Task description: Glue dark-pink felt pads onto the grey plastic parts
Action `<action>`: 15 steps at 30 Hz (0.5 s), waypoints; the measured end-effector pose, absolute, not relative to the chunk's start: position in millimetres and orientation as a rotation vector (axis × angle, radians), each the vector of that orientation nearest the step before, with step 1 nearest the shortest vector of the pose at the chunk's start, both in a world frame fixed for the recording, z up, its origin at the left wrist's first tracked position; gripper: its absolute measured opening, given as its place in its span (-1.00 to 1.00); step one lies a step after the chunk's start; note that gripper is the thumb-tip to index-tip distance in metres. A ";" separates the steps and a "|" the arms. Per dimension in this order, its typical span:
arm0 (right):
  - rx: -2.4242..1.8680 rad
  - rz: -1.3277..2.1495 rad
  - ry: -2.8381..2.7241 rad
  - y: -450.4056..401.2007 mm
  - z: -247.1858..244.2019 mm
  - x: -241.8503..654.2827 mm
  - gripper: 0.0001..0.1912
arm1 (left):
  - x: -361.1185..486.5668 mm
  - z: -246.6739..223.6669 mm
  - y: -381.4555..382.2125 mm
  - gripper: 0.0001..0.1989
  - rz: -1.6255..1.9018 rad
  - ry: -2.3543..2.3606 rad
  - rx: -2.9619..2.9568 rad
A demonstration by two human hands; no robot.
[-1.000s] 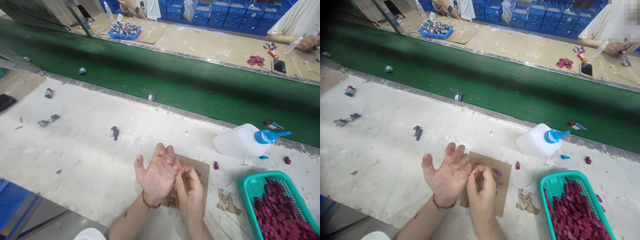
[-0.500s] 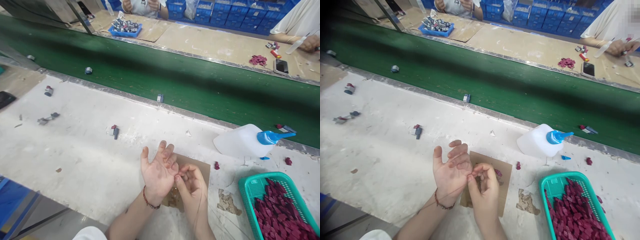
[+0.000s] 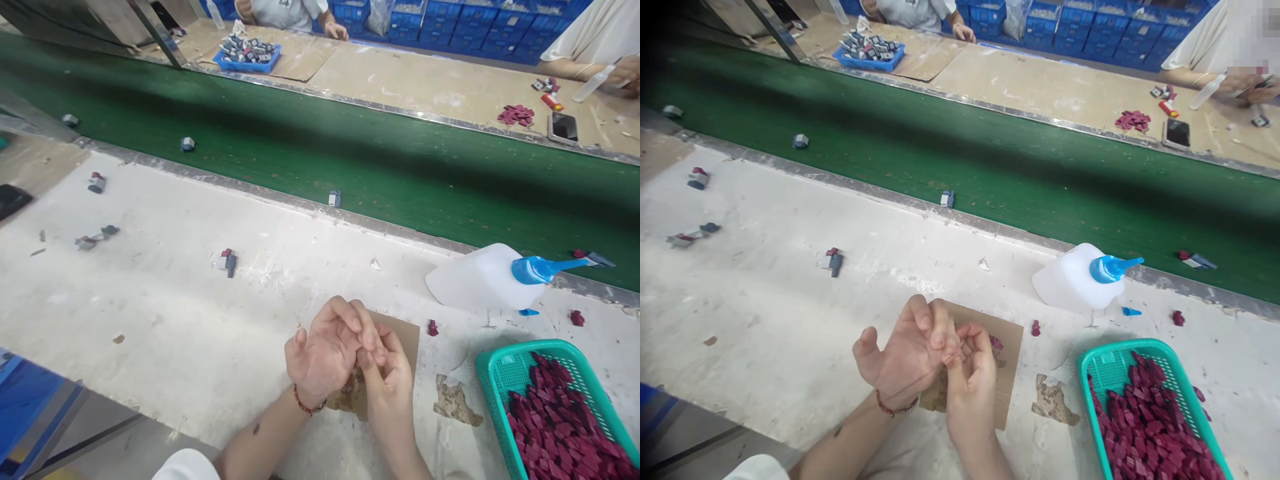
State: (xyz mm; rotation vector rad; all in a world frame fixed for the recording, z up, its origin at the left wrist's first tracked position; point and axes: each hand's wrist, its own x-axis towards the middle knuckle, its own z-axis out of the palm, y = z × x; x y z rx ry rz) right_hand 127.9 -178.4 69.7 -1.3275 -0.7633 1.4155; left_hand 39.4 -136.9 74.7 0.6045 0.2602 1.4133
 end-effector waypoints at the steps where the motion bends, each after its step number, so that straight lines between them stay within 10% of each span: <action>1: -1.338 1.403 -0.781 -178.7 70.0 127.9 -0.72 | 40.1 74.5 -137.8 -0.58 1.407 0.263 0.637; 15: -1.270 1.368 -0.722 -180.0 62.8 129.1 -0.73 | 34.4 83.8 -135.5 -0.67 1.478 0.388 0.224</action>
